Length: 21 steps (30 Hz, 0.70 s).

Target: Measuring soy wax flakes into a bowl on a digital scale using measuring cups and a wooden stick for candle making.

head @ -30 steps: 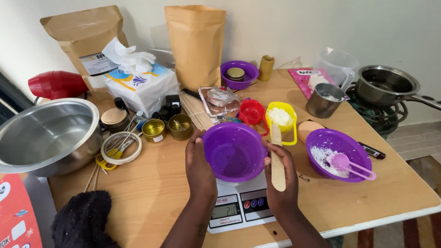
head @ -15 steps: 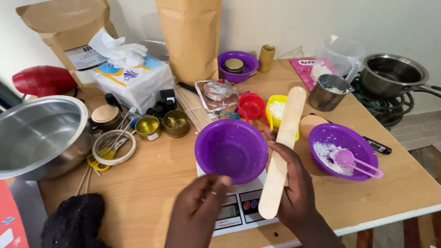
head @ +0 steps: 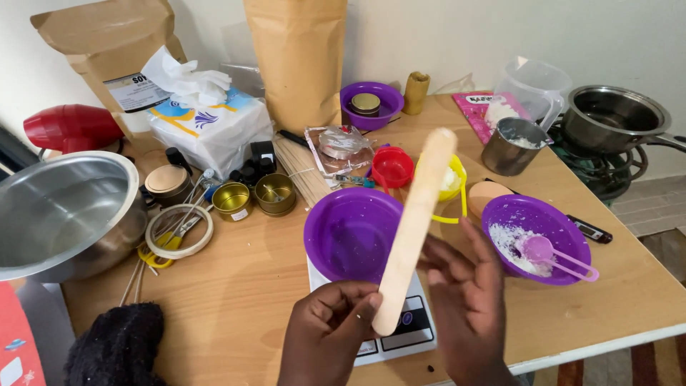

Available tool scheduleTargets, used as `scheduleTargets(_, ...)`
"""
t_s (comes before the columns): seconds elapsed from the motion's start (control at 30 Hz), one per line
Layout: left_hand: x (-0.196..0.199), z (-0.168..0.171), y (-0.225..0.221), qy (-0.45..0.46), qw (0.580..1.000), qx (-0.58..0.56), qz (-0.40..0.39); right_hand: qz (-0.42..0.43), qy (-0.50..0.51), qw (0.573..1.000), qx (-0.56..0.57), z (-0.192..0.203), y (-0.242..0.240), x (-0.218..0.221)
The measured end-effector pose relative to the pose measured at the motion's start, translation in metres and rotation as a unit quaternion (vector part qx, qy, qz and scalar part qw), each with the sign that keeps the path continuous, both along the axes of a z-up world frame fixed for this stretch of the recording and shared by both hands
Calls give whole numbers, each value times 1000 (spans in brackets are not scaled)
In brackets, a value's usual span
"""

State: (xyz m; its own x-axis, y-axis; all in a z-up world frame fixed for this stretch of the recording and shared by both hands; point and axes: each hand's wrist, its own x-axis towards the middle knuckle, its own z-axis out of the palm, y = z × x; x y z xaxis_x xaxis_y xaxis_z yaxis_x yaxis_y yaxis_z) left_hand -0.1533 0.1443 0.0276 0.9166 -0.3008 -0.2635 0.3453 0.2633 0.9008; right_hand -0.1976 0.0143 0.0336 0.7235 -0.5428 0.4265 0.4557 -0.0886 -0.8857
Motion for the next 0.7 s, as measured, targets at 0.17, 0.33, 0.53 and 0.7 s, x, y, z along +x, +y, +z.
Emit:
scheduleTargets(0.17,-11,2,-19,-4,999,-36,15,36,126,991,18,9,17,-19)
scheduleTargets(0.33,-17,13,-12,5,999,5,-33,-87,256,961,49,23,3,-18)
scheduleTargets(0.53,-6,5,18,-62,991,42,111,-121,257,957,-62,37,-49,8)
scheduleTargets(0.7,-2,19,33,-33,975,70,209,-124,462,833,-278,37,-61,50)
